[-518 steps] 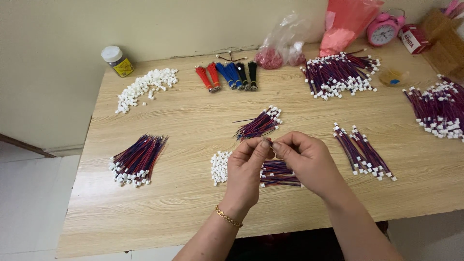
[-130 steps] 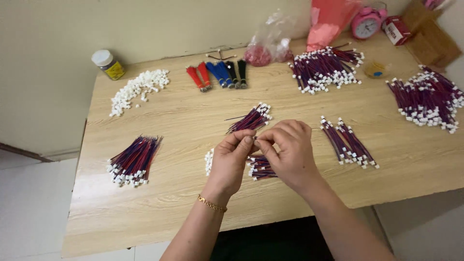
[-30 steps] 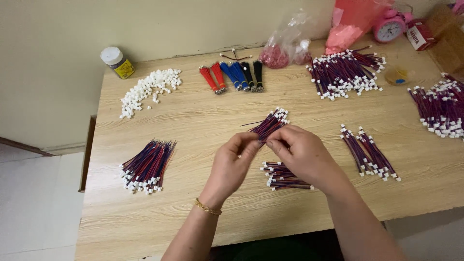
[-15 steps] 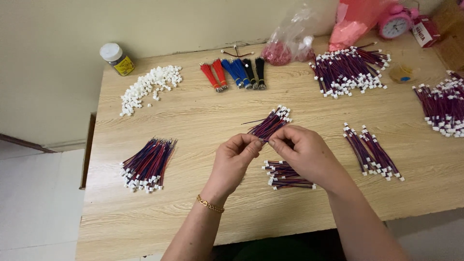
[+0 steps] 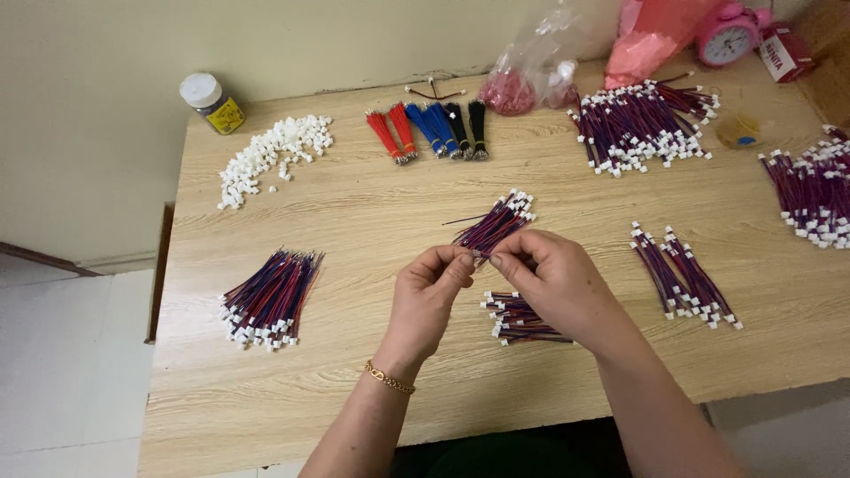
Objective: Sorting and organizing bundles of wire harnesses on a wooden workbench
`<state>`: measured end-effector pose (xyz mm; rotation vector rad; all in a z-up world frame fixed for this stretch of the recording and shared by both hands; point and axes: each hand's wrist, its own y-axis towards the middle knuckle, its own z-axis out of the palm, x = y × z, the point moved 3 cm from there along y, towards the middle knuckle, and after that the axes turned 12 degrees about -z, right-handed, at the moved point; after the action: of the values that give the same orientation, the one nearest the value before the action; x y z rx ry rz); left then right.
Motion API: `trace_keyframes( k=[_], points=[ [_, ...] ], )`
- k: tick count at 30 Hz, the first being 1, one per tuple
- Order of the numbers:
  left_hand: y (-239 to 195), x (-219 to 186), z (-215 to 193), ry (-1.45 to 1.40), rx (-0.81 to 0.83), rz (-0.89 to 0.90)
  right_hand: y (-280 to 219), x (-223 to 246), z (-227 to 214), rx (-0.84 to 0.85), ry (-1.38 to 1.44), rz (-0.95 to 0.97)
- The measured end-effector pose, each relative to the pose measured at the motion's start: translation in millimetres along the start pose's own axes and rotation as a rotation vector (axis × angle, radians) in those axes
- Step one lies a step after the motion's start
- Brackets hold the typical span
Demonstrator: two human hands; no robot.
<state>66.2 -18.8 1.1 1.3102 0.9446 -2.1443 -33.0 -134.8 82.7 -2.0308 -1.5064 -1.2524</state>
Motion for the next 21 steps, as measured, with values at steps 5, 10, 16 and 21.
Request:
trace_keyframes(
  k=[5,10,16,21],
  points=[
    [4,8,-1,-0.049,0.003,-0.042,-1,0,2,-0.001,-0.003,-0.004],
    [6,11,-1,-0.078,0.006,-0.081,0,5,1,0.002,-0.022,-0.022],
    [7,18,-2,-0.091,-0.004,-0.044,1,5,6,0.007,0.031,0.007],
    [2,22,-3,-0.092,-0.085,0.009,-4,-6,15,-0.107,0.164,0.075]
  ],
)
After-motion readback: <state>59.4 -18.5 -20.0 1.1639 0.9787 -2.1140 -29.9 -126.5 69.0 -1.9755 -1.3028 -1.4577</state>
